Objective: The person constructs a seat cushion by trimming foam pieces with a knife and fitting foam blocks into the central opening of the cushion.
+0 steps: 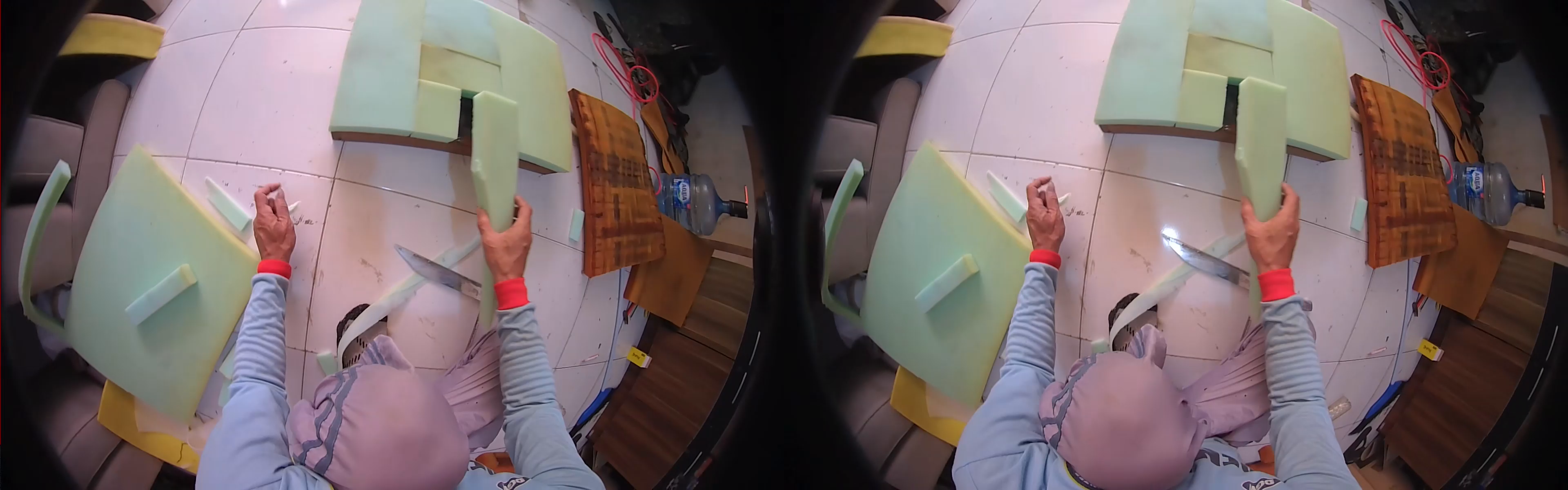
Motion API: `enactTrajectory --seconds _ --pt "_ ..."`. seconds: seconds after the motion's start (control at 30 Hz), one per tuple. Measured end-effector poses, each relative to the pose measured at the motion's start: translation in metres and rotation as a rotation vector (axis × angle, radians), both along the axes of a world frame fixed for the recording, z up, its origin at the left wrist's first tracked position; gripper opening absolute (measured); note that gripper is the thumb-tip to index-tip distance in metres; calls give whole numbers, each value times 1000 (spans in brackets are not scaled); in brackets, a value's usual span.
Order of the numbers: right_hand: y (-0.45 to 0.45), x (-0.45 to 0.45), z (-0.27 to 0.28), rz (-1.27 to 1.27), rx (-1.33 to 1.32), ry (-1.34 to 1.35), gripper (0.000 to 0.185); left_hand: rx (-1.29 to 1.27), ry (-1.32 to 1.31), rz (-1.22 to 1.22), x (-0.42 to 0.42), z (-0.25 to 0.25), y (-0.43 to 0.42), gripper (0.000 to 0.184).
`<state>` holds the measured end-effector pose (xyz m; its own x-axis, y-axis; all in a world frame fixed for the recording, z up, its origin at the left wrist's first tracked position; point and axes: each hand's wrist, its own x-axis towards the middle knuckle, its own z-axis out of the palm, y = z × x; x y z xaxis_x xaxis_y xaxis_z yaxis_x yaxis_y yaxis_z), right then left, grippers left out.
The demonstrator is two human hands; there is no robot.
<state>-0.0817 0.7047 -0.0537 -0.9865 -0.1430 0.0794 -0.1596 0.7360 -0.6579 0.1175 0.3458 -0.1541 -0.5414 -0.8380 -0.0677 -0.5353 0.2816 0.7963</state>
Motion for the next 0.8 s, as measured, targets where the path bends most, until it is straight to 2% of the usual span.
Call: enactTrajectory --seconds 0.1,0.13,0.2,0.3,0.37,0.4,0.43,0.47,0.5,0.53,0.57,0.6,0.67,0.7,0.73,0.77,0.8 --pt "-29 -2 -14 100 -42 224 74 -206 -83 -62 4 -7 1 41" --pt "-34 -2 -17 87 51 131 82 -344 -107 -7 1 7 8 56" --pt "-42 -2 -21 57 155 15 85 -622 -120 77 -3 6 15 61" --pt "-40 -9 -29 100 169 -13 88 -606 -84 -13 -15 14 24 56" --pt "-29 -14 -30 205 95 -21 88 -186 40 -202 -28 30 37 50" --pt "-22 -22 -27 281 32 -41 88 87 150 -192 -43 41 55 43" --pt "-17 -29 -20 358 -33 -62 89 87 260 -230 -54 22 69 40" --pt "-15 -41 6 284 -162 -357 90 189 290 -272 -69 25 84 38" --pt "0 -62 -5 198 -95 -167 89 383 198 -282 -87 37 100 38" --pt "16 -91 -17 116 -32 22 89 400 175 -332 -103 25 113 43" --pt "26 -117 -8 10 48 90 84 385 246 -353 -121 24 129 46" --pt "44 -153 -19 -28 134 348 79 430 232 -412 -138 27 141 57" --pt "69 -208 -23 -124 319 448 75 407 287 -393 -170 27 169 68" --pt "110 -260 -53 -56 359 397 73 470 290 -444 -183 28 175 80" --pt "147 -300 -82 0 238 272 70 506 274 -459 -194 22 181 83" --pt "170 -323 -95 166 119 -3 69 521 188 -485 -201 23 185 86" --pt "149 -305 -98 106 346 132 69 615 173 -455 -196 30 185 86"
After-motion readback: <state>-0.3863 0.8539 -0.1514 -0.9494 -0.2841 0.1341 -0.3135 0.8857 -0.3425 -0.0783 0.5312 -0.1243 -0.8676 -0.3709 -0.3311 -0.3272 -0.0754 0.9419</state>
